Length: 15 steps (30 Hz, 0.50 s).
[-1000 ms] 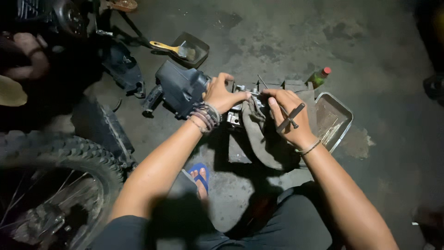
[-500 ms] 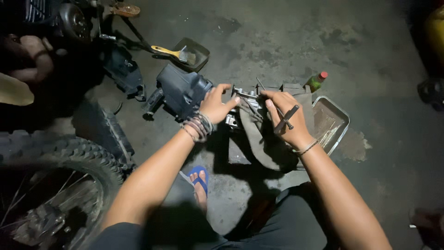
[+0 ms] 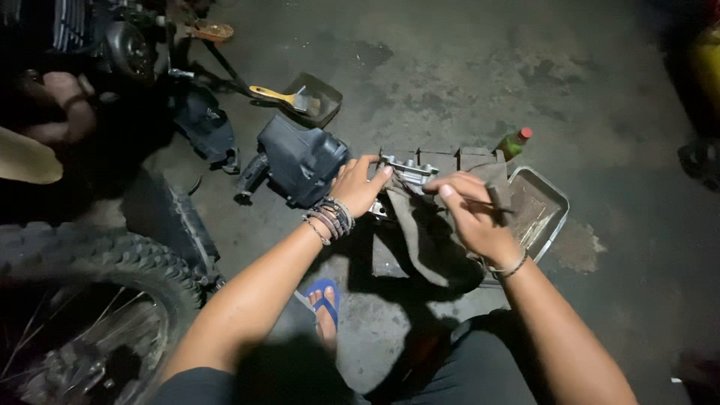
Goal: The person cleans and reassembles a motorcycle engine component, using a cloth to wipe internal surfaces and a small metal rod to probe holes.
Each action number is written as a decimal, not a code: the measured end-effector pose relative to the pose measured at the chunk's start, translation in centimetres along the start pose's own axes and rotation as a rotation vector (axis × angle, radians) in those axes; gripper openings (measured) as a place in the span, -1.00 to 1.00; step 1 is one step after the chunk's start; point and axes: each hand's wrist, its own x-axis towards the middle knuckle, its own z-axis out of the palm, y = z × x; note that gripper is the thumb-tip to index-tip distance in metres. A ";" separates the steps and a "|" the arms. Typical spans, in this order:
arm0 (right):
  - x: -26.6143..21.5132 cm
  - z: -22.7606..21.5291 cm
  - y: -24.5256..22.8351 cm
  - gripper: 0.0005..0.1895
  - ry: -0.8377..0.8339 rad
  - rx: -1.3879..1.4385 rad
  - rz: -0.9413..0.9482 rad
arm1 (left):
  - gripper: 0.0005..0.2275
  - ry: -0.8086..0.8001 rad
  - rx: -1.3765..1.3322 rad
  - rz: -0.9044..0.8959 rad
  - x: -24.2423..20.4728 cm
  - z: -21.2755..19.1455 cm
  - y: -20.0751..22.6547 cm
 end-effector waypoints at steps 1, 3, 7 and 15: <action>0.1 -0.1 -0.4 -0.67 0.002 -0.002 0.003 | -0.39 -0.004 0.000 0.002 0.0 0.0 0.1; 0.3 -0.2 -1.2 -0.72 0.029 -0.051 -0.028 | -0.40 -0.014 0.007 -0.004 -0.2 -0.1 0.1; 0.4 -0.4 -1.1 -0.73 0.023 -0.067 -0.012 | -0.39 -0.027 0.008 -0.014 -0.9 -0.6 0.8; 0.5 -0.2 -1.4 -0.71 0.043 -0.116 -0.042 | -0.38 -0.064 -0.001 0.001 -1.3 -1.0 1.2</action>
